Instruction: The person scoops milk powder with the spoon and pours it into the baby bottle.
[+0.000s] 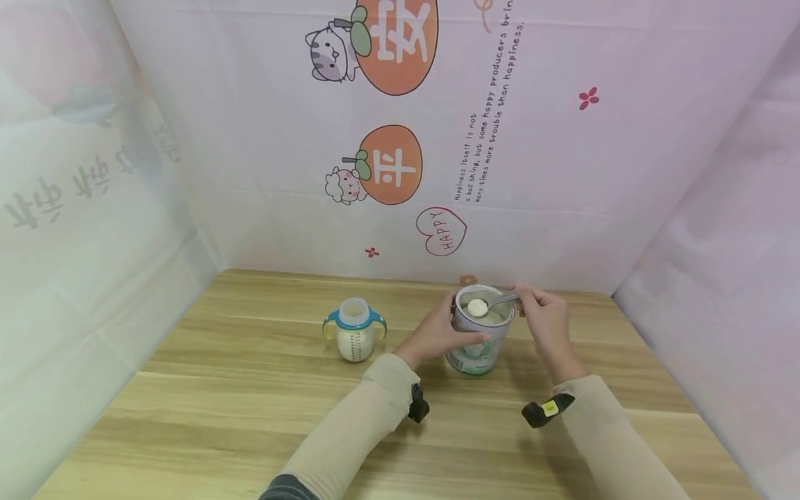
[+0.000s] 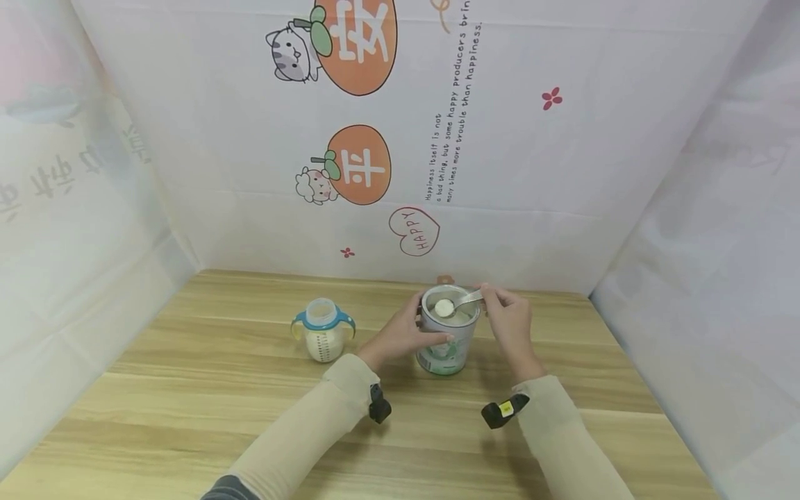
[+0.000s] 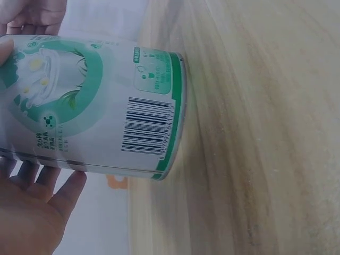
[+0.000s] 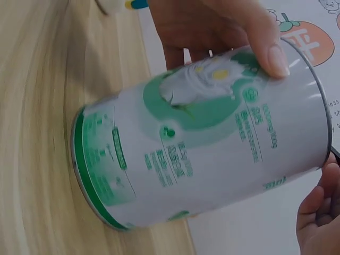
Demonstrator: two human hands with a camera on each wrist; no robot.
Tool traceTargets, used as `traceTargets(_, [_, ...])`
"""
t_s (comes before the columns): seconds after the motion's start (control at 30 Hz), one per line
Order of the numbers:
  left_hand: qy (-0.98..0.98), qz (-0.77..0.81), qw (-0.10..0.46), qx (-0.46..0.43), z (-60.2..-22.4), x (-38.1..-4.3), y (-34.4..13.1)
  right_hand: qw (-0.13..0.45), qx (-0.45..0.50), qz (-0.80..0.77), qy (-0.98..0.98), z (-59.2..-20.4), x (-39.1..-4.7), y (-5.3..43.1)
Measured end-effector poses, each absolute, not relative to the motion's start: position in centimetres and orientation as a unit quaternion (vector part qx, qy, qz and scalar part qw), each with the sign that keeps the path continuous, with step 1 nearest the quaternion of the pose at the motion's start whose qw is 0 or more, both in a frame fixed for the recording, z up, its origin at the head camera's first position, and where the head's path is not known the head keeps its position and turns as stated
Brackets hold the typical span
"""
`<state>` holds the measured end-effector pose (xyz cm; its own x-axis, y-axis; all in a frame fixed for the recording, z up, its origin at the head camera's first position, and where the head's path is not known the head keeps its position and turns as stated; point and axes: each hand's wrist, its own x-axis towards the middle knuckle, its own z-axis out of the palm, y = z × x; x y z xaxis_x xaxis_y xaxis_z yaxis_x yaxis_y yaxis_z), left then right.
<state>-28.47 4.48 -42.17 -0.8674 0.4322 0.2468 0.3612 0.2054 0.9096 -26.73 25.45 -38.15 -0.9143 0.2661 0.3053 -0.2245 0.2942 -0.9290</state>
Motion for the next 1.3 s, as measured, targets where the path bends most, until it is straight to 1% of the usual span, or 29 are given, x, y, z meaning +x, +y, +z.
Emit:
traceTargets(0.17, [0.771, 0.575, 0.029, 0.273, -41.9, -28.7, 4.4, 0.177, -0.024, 0.627, -0.758, -37.9, -26.6, 25.3])
traceTargets(0.5, [0.78, 0.556, 0.049, 0.283, -41.2, -28.6, 3.9, 0.187, -0.012, 0.633, -0.751, -37.4, -26.7, 25.3])
traceTargets(0.73, [0.781, 0.538, 0.053, 0.313, -40.5, -28.4, 3.1, 0.182, -0.014, 0.622, -0.761, -37.2, -26.7, 25.3])
traceTargets(0.97, [0.793, 0.53, 0.063, 0.293, -40.0, -28.3, 2.2, 0.182, -0.003, 0.631, -0.754, -36.7, -26.9, 25.2])
traceTargets(1.3, [0.838, 0.47, 0.035, 0.274, -39.1, -28.4, 0.5, 0.177, 0.014, 0.643, -0.745, -36.1, -27.0, 24.7])
